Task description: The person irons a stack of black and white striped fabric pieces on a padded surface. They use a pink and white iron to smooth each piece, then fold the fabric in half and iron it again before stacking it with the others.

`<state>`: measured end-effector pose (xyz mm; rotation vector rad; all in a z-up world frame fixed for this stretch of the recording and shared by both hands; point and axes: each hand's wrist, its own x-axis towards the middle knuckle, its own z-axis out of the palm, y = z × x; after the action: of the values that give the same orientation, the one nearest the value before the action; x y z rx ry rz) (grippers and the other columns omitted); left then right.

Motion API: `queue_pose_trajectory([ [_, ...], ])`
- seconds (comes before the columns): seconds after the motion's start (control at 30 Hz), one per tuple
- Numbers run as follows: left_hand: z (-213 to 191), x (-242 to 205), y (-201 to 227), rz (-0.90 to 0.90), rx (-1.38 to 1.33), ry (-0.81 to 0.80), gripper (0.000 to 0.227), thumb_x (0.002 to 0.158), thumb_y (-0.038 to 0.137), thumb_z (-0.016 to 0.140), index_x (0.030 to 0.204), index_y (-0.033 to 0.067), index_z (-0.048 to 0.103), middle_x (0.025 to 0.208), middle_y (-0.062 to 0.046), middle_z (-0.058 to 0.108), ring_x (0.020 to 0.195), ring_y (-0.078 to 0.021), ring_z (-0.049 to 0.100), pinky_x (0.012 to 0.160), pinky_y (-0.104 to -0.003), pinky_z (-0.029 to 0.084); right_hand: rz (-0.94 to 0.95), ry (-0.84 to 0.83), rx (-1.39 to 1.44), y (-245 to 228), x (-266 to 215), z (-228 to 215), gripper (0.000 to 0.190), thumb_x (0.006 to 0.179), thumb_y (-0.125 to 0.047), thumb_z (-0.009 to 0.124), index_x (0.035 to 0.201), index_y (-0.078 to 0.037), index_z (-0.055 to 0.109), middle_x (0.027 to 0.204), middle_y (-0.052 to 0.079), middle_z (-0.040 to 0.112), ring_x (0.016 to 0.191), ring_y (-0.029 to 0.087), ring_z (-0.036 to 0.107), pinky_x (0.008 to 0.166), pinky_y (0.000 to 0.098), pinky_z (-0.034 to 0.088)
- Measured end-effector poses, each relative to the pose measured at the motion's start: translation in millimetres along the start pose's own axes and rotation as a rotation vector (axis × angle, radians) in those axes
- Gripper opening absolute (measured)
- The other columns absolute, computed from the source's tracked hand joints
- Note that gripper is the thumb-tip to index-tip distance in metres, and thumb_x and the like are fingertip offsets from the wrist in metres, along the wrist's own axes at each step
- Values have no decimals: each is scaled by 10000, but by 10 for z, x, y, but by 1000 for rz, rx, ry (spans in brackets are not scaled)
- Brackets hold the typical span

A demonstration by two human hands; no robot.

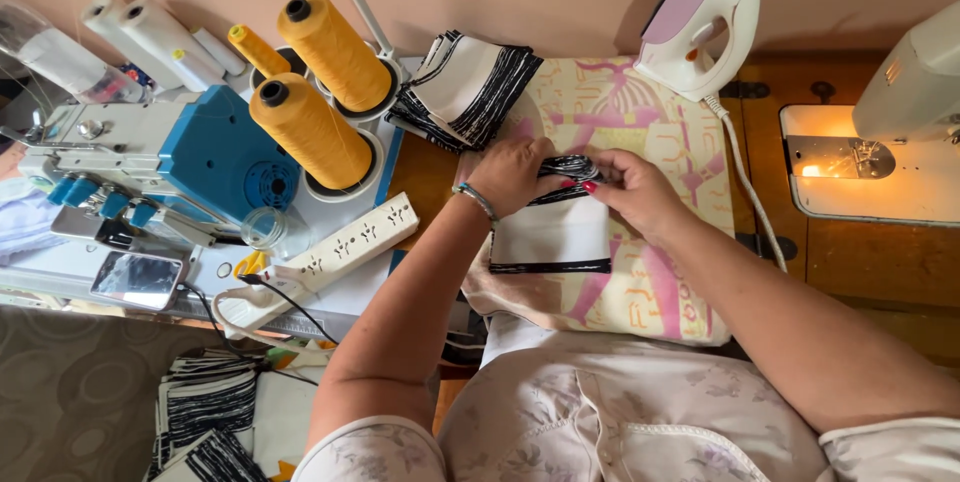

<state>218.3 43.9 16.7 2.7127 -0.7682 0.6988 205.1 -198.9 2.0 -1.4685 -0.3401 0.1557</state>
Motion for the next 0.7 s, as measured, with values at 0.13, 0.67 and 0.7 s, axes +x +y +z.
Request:
queue_pose_trajectory([
  [0.13, -427, 91, 252, -170, -213, -299, 488, 859, 626, 664, 1159, 245, 612, 941, -111, 724, 944, -390, 728, 854, -522, 573, -61, 27, 64, -109, -115, -206, 406, 833, 8, 803, 1223, -54, 710, 1041, 49, 742, 951, 92, 671, 849, 260, 573],
  [0.67, -28, -100, 489, -580, -578, -106, 404, 976, 318, 584, 1356, 191, 529, 931, -219, 723, 959, -454, 709, 826, -572, 584, 199, 86, -22, -321, 204, -1258, 251, 912, -62, 736, 1146, -61, 646, 959, 85, 716, 674, 210, 726, 540, 335, 623],
  [0.7, -37, -177, 555, -607, -538, -119, 478, 986, 249, 559, 1435, 140, 437, 946, -288, 707, 954, -517, 696, 833, -620, 577, 68, 224, -150, -277, 299, -1256, 224, 898, -55, 767, 1103, -72, 680, 910, 16, 688, 673, 141, 699, 518, 276, 589],
])
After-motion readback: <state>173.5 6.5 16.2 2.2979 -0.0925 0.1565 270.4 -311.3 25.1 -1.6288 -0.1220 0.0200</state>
